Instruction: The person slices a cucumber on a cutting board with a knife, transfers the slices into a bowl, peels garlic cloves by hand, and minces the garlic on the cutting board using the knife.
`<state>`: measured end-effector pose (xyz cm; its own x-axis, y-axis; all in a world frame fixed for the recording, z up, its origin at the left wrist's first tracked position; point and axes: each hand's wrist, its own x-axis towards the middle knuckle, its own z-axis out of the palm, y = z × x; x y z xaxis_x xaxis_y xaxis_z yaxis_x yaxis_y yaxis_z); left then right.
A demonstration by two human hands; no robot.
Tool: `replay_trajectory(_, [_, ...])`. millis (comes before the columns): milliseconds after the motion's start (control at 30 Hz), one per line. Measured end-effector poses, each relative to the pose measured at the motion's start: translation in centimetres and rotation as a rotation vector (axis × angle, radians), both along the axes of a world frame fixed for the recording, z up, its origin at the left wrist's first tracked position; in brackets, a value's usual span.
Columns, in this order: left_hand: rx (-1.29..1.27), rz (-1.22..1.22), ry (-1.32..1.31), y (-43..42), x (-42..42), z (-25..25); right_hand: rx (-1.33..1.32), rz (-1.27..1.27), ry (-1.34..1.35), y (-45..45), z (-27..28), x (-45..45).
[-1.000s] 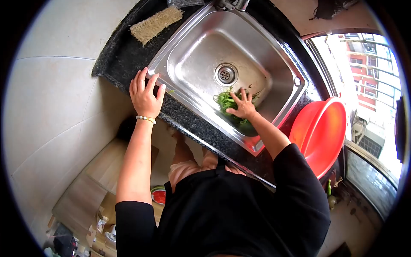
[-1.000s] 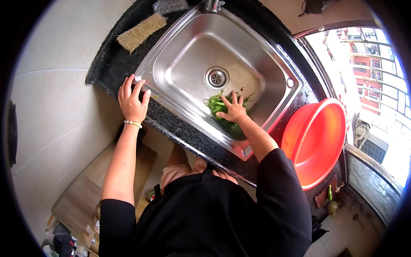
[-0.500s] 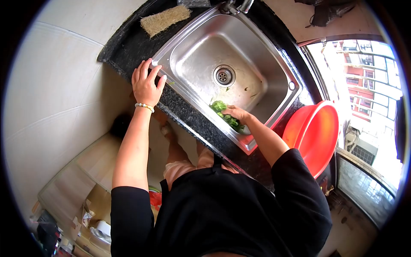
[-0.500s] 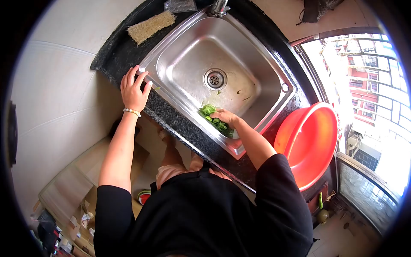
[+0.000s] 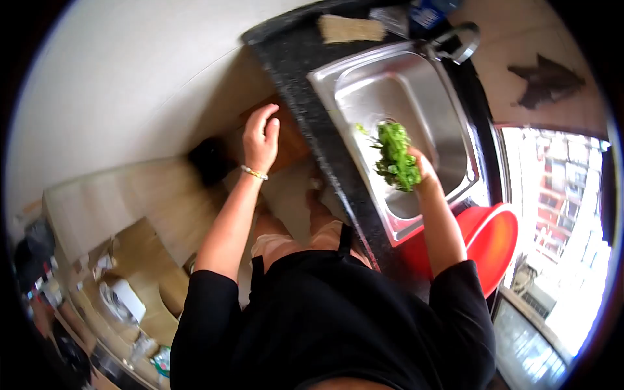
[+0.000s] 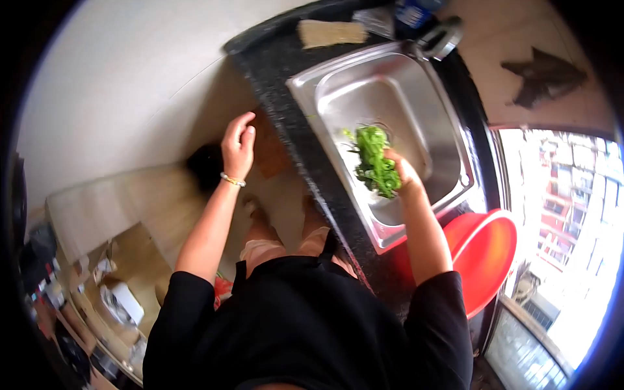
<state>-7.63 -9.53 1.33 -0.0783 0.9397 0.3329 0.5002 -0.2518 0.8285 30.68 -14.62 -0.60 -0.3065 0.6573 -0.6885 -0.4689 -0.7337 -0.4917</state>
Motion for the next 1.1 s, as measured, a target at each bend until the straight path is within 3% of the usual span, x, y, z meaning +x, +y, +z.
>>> replay_trajectory(67, [-0.191,0.099,-0.091,-4.4,-2.4,-2.4,0.125,0.091,-0.07,1.9,3.7,-2.0])
replay_trajectory(167, [-0.427,0.183,-0.146,-14.1,-7.6,-6.7,0.128,0.228,0.058,4.0,8.9,-8.1])
replay_trajectory(200, [-0.492,0.207,-0.166,-18.4,-9.5,-6.8,0.109,0.256,0.057,3.8,9.4,-10.7])
replay_trajectory(233, [-0.672,0.276,-0.194,-27.3,-13.1,-3.4,0.109,0.365,0.052,1.5,11.3,-14.6])
replay_trajectory(300, [-0.665,0.338,-0.367,-28.3,-16.3,-11.6,0.155,0.439,0.08,3.5,6.9,-21.7])
replay_trajectory(367, [-0.823,0.457,-0.405,-35.3,-20.3,-7.8,0.03,0.478,0.186,3.9,3.0,-29.0])
replay_trajectory(433, [-0.888,0.536,-0.4,-38.7,-22.5,-9.2,-0.257,0.451,0.213,4.4,-0.4,-36.5])
replay_trajectory(533, [-0.943,0.585,-0.101,-44.8,-26.1,-11.6,-0.294,0.692,0.193,5.5,-7.6,-45.7])
replay_trajectory(600, [-1.046,0.713,-0.208,-49.7,-27.9,-11.8,-0.326,0.683,0.125,4.7,-12.3,-51.7])
replay_trajectory(700, [-1.078,0.774,-0.112,-54.8,-30.0,-11.5,-0.382,0.678,0.117,4.5,-20.0,-58.3])
replay_trajectory(733, [-1.03,0.763,-0.018,-57.8,-30.3,-12.5,-0.391,0.664,0.089,4.5,-22.2,-60.0])
replay_trajectory(800, [-1.08,0.881,-0.296,-62.4,-30.7,-12.8,-0.412,0.637,0.04,4.4,-26.1,-62.9])
replay_trajectory(900, [-1.211,1.022,-0.472,-64.2,-30.3,-11.1,-0.373,0.593,-0.022,4.7,-30.8,-65.9])
replay_trajectory(1000, [-1.205,1.16,-0.559,-63.2,-29.3,-9.5,-0.287,0.541,-0.209,5.8,-36.3,-68.2])
replay_trajectory(1033, [-1.22,1.149,-0.527,-63.4,-29.2,-9.6,-0.251,0.575,-0.212,6.2,-37.0,-68.6])
replay_trajectory(1100, [-1.258,1.12,-0.47,-64.1,-28.6,-9.5,-0.242,0.638,-0.47,6.5,-36.8,-69.8])
